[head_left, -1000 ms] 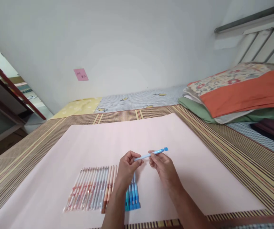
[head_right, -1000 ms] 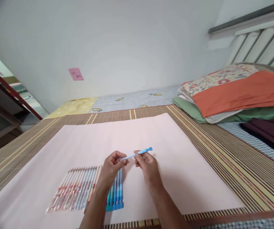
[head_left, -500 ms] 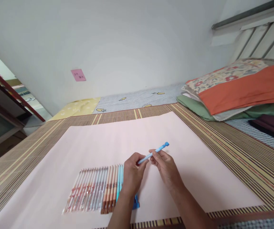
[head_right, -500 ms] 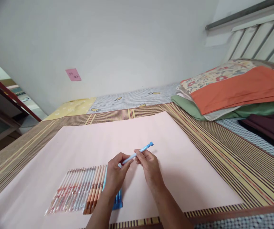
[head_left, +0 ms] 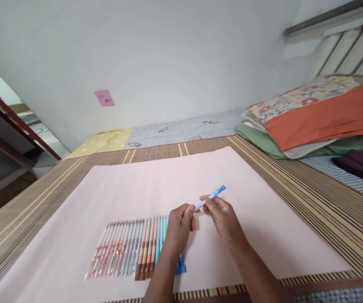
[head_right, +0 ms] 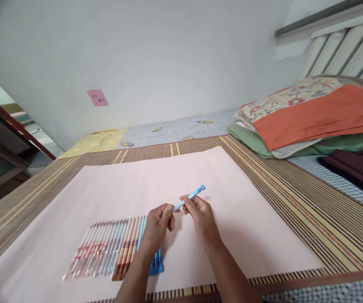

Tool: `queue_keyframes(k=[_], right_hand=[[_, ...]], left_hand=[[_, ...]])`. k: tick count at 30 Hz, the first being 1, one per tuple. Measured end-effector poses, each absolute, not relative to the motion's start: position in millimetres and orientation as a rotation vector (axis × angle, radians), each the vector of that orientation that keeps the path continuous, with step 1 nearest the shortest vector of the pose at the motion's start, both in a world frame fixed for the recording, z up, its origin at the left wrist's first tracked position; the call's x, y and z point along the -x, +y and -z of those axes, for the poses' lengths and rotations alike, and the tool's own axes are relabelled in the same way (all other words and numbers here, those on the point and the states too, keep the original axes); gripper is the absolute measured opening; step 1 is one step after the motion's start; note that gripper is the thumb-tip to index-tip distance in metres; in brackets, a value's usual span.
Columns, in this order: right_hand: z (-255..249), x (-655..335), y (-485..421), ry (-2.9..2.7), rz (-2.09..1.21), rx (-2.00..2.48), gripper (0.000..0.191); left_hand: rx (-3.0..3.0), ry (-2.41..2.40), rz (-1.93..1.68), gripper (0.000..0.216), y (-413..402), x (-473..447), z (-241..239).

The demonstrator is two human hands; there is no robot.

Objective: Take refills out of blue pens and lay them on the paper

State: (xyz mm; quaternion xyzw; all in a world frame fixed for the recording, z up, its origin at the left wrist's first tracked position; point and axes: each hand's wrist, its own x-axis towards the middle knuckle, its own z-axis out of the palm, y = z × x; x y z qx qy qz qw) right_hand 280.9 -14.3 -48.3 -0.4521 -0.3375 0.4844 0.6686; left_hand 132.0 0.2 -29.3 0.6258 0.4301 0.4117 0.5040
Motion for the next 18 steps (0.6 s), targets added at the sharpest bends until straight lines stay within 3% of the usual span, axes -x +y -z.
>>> queue_keyframes(k=[7,12,18], right_hand=[[50.7,-281.8,-12.4,-0.758,-0.975,1.114,0.041],[45.1,-281.1,-15.2,-0.766,-0.983,1.109,0.041],[47.7,-281.8,-13.3,-0.746,-0.958,1.135,0.043]], left_hand=[[-1.460,1.058,-1.108,0.021,4.7,-130.1,31.0],[-1.401,0.955,-0.923,0.052,4.4,-129.7,31.2],[-1.223,0.884,-1.084,0.043,6.8,-134.0,31.3]])
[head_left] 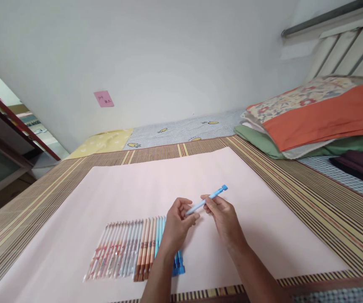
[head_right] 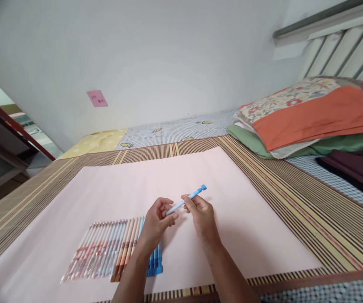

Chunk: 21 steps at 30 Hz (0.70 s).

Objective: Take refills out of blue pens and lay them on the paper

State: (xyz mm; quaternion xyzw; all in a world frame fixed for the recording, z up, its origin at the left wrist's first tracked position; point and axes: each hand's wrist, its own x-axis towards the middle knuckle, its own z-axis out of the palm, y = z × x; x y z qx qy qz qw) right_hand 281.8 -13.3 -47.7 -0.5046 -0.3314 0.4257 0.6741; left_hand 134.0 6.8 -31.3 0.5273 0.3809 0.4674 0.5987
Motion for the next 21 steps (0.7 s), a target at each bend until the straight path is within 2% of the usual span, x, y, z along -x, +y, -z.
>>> queue_keyframes(k=[3,8,15,21], right_hand=[[50.6,-282.2,-11.8,-0.745,-0.955,1.128,0.043],[49.7,-283.3,-12.0,-0.745,-0.960,1.115,0.041],[48.1,-282.8,-11.6,-0.717,-0.951,1.094,0.041],[44.1,-280.1,-13.5,-0.720,-0.967,1.081,0.041]], left_hand=[[-1.253,0.913,-1.077,0.037,6.8,-133.1,33.4],[-1.237,0.916,-0.935,0.055,5.6,-132.7,32.2],[-1.216,0.915,-1.048,0.042,7.0,-133.3,31.6],[-1.144,0.949,-0.943,0.057,6.5,-132.1,34.8]])
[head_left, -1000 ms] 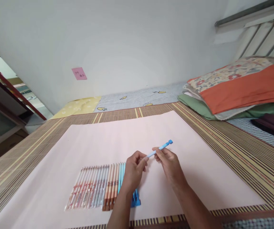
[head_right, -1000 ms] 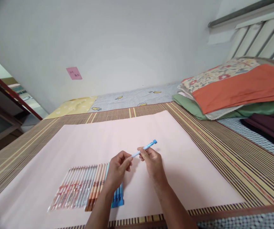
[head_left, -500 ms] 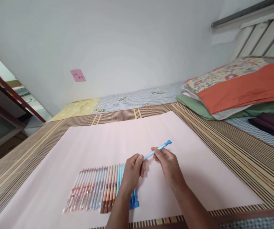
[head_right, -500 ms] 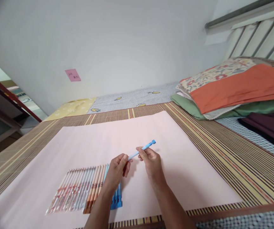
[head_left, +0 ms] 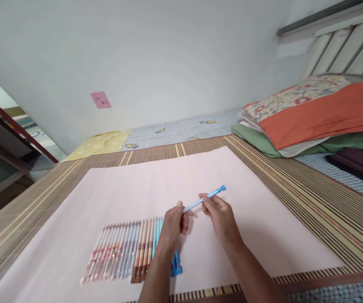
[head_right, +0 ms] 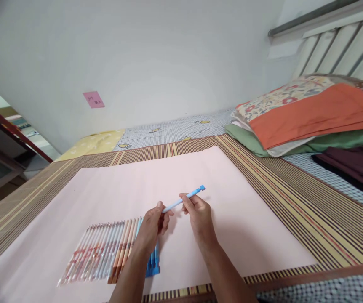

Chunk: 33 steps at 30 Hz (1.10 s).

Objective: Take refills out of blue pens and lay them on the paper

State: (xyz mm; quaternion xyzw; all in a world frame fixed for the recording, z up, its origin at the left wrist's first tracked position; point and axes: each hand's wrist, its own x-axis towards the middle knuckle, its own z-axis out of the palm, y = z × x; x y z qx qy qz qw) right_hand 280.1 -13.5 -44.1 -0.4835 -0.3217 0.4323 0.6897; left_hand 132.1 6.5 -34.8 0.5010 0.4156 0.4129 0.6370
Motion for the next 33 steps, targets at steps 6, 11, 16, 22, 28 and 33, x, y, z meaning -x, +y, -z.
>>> queue_keyframes(k=[6,11,16,22,28,33], right_hand=[[47,-279,-13,-0.697,-1.012,1.059,0.039],[42,-279,-14,-0.641,-1.044,0.983,0.042],[40,-282,-13,-0.593,-1.079,0.911,0.039],[46,-284,-11,-0.549,-1.112,0.835,0.034],[40,-289,-10,-0.410,-1.171,0.766,0.038],[40,-289,-9,-0.311,-1.254,0.711,0.037]], left_hand=[[-1.074,0.869,-1.000,0.038,9,-131,35],[-1.005,0.868,-1.012,0.040,12,-128,37],[-0.932,0.840,-1.016,0.043,13,-127,35],[-0.931,0.855,-1.017,0.044,14,-125,36],[-0.899,0.835,-1.023,0.045,14,-122,35],[-0.723,0.734,-1.041,0.041,15,-119,34]])
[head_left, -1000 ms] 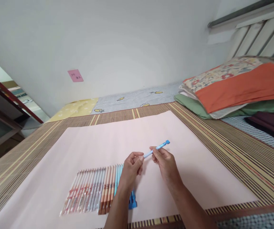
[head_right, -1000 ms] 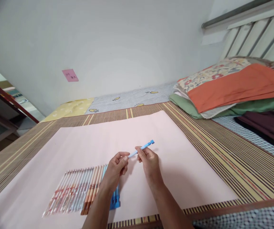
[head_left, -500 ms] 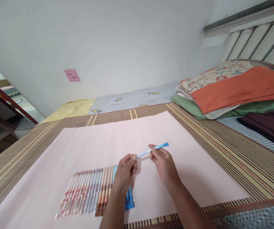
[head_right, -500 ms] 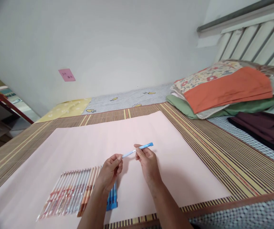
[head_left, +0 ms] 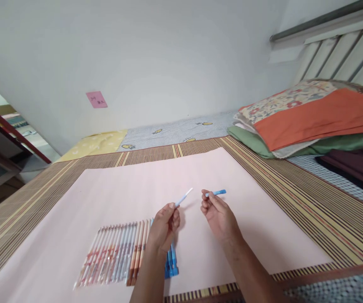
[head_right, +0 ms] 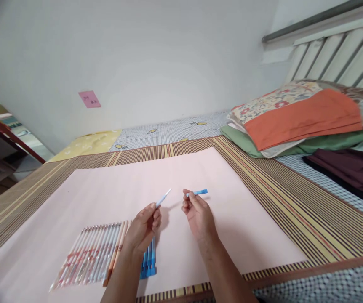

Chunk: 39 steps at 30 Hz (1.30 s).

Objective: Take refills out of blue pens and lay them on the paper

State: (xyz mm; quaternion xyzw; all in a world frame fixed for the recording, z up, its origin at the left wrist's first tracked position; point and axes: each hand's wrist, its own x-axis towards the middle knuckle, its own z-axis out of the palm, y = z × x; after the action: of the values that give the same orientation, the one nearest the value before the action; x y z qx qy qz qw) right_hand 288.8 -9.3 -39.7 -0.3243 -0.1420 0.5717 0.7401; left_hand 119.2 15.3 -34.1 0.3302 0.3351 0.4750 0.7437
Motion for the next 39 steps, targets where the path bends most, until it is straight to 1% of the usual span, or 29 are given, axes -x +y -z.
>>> queue_keyframes(k=[7,12,18,21,25,31,34,39], right_hand=[[44,-250,-20,-0.433,-1.445,0.695,0.040],[48,-222,-31,-0.578,-1.565,0.736,0.049],[53,-216,-34,-0.702,-1.628,0.828,0.056],[55,-218,-33,-0.760,-1.646,0.891,0.060],[55,-217,-34,-0.952,-1.561,0.992,0.062],[45,-220,-41,-1.240,-1.404,1.051,0.051],[41,-229,-39,-1.203,-1.321,1.043,0.046],[29,-253,-31,-0.983,-1.108,1.032,0.040]], left_hand=[[-0.497,0.631,-1.147,0.035,19,-119,38],[-0.465,0.547,-1.139,0.030,15,-122,34],[-0.599,0.545,-1.094,0.034,7,-121,27],[-0.707,0.578,-1.016,0.038,5,-121,27],[-0.763,0.629,-1.035,0.041,4,-122,25],[-0.680,0.674,-1.154,0.039,10,-118,26],[-0.663,0.656,-1.165,0.037,13,-113,27],[-0.680,0.711,-1.105,0.036,13,-111,23]])
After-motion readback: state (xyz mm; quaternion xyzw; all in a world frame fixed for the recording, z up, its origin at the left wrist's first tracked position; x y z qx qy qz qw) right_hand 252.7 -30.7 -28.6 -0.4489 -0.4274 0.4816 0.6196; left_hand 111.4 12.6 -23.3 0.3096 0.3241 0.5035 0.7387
